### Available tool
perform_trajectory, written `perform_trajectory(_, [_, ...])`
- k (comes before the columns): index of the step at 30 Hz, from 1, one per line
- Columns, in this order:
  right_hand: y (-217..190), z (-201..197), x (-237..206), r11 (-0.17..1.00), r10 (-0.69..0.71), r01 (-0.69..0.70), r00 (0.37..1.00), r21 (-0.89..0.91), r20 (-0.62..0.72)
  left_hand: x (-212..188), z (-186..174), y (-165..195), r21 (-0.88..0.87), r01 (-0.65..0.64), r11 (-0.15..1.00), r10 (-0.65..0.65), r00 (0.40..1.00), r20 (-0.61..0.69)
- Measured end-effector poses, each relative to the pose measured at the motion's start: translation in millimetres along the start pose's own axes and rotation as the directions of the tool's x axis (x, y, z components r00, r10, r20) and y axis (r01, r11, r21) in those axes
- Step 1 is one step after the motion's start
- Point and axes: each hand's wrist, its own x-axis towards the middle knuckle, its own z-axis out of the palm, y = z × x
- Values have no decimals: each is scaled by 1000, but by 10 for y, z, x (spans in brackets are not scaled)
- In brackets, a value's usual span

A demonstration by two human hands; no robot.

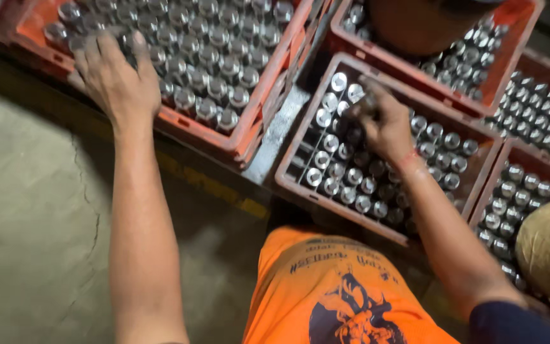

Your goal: The person arranges small metallic cylindrical caps into a grid tray, picking them from a bucket and placing them into slots. They occasionally use a cylindrical tool to press the caps into place. The person works over multiple orange crates filled with similar caps.

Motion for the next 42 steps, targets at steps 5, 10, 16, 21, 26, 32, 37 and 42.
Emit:
perform_trajectory(5, [-45, -9, -126, 969, -209, 237, 939, 74, -274, -1, -3, 8, -73, 5, 997, -3, 999, 35])
perform_trajectory(10, [-114, 37, -321, 990, -98, 99, 995, -101, 13, 11, 0, 2, -90, 9, 996, -6, 999, 41])
perform_trajectory(16, [-235, 97, -413, 950, -222, 255, 958, 181, -182, -6, 20, -9, -72, 5, 997, -3, 1000, 25])
perform_trajectory(21, [-440, 192, -497, 988, -126, 136, 982, -70, 139, -9, 13, -19, -61, -78, 995, 74, 995, -68])
perform_trajectory(26, [-527, 227, -542, 982, -158, 147, 983, 122, 90, -28, 20, -28, -83, -16, 996, 15, 1000, -7])
perform_trajectory(32, [-577, 187, -639, 962, -139, 152, 988, 227, -73, -29, 28, -27, -112, -65, 992, 62, 997, -37])
perform_trajectory(37, [-628, 264, -836, 963, -264, 269, 940, 5, 216, 0, 9, -3, -81, -16, 997, 16, 1000, -4])
perform_trajectory(42, [-497, 128, -1116, 909, -176, 227, 969, 351, -173, 14, -4, 3, -129, -16, 992, 18, 1000, 14])
